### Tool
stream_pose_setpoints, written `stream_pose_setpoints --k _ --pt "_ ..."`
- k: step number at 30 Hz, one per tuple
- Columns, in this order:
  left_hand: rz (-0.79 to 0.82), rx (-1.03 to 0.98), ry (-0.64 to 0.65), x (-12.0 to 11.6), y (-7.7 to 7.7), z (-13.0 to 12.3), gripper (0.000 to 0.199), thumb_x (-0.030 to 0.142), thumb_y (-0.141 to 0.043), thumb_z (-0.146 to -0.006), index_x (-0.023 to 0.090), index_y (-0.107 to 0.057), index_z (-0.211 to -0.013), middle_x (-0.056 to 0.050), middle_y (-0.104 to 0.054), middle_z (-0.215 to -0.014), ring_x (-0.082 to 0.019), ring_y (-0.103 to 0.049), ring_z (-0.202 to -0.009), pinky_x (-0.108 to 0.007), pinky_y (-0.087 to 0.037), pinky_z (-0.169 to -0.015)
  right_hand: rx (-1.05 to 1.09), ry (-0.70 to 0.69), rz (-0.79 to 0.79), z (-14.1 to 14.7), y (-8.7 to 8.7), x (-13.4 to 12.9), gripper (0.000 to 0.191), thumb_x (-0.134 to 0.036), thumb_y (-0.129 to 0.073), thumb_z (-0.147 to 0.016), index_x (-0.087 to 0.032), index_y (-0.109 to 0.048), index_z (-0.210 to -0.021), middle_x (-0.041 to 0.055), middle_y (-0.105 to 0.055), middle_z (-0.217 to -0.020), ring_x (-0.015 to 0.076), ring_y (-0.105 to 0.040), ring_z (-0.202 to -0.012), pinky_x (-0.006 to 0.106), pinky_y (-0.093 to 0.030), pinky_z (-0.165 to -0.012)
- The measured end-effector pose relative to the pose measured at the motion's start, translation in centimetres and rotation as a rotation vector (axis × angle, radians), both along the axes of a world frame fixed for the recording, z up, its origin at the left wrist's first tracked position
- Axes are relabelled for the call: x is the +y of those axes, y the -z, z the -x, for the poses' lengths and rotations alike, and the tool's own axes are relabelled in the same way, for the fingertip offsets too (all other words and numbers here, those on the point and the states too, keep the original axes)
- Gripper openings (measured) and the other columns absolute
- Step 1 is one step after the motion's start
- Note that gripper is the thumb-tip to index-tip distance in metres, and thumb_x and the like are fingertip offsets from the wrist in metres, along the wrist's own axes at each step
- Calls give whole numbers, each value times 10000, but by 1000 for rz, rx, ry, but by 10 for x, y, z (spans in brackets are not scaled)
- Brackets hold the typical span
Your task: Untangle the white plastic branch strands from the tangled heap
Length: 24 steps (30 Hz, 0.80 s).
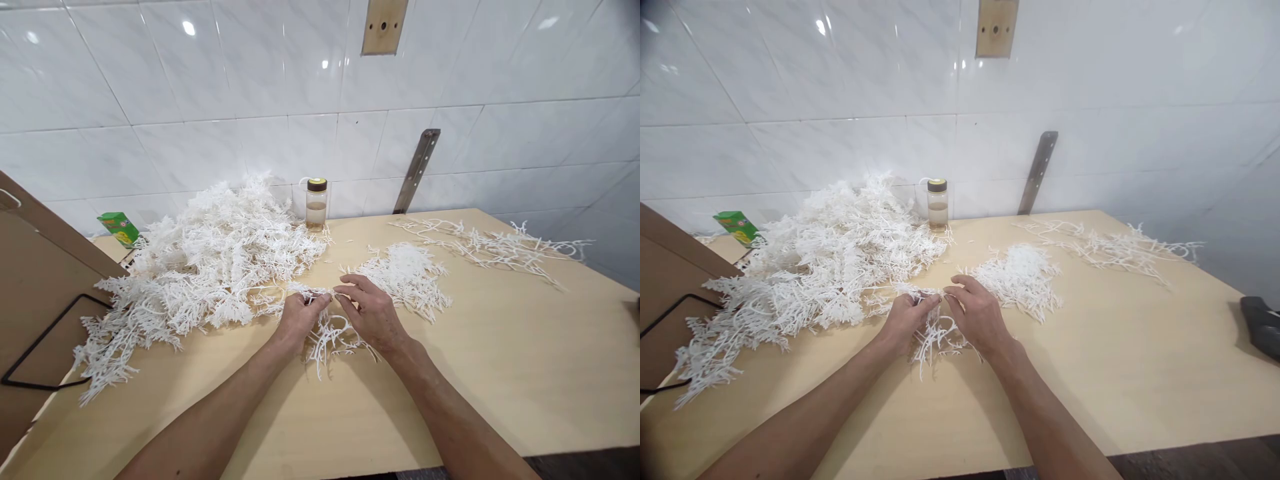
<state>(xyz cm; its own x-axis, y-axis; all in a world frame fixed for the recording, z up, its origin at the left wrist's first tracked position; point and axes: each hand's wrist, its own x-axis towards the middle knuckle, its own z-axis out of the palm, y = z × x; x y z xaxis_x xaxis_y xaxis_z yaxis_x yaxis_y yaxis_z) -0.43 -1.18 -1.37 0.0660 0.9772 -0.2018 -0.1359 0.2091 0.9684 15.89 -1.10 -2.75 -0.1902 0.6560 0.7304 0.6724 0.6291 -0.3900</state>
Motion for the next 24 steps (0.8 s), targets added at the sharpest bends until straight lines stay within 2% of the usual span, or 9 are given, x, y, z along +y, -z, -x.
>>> stream_pose_setpoints --k 4,8,11,14,17,19,21,24 --pt "24 -9 24 -1 -3 0 482 510 -825 -580 168 -486 -551 74 -329 -433 -60 -305 -417 -220 -267 -418 14 -16 -2 -3 0 1 176 -193 -520 -937 -206 -693 -972 92 -695 -1016 194 -674 -911 337 -584 -741" --pt "33 21 59 -3 -6 0 490 506 -816 -593 175 -459 -537 74 -325 -436 -57 -304 -406 -220 -259 -411 1 45 33 2 -1 -2 172 -182 -511 -925 -191 -683 -924 72 -705 -925 161 -656 -748 291 -542 -660" --pt "40 64 82 -5 -6 -1 452 494 -825 -580 158 -521 -570 42 -429 -461 -84 -391 -420 -228 -293 -422 1 160 60 3 2 0 159 -169 -509 -888 -189 -657 -832 51 -696 -836 137 -595 -600 283 -489 -611" --pt "32 55 104 -5 -3 -2 449 507 -821 -584 153 -545 -574 34 -459 -458 -87 -405 -416 -231 -300 -429 94 350 91 -8 6 6 125 -180 -521 -834 -194 -612 -748 39 -669 -755 144 -559 -556 296 -455 -612" --pt "32 16 77 -3 1 -2 477 534 -793 -622 168 -502 -526 51 -402 -404 -68 -348 -378 -229 -273 -416 205 515 170 -27 4 12 87 -262 -571 -805 -187 -614 -792 42 -664 -733 166 -569 -553 330 -455 -647" --pt "53 6 53 0 3 -1 480 539 -782 -639 170 -500 -515 41 -416 -390 -71 -355 -363 -231 -274 -411 273 552 216 -34 1 12 174 -339 -616 -789 -176 -632 -849 53 -674 -749 178 -579 -560 346 -461 -654" --pt "75 -11 45 2 3 0 462 526 -786 -640 161 -530 -520 16 -465 -400 -85 -400 -370 -235 -298 -417 336 474 300 -33 -4 8 245 -414 -617 -805 -179 -658 -859 49 -675 -735 182 -586 -567 337 -466 -631" --pt "92 -44 45 3 3 1 442 506 -795 -639 145 -566 -530 -8 -511 -422 -95 -435 -387 -237 -314 -426 366 183 558 -16 -11 -2 329 -483 -546 -868 -194 -692 -813 12 -652 -642 159 -565 -517 295 -451 -544"
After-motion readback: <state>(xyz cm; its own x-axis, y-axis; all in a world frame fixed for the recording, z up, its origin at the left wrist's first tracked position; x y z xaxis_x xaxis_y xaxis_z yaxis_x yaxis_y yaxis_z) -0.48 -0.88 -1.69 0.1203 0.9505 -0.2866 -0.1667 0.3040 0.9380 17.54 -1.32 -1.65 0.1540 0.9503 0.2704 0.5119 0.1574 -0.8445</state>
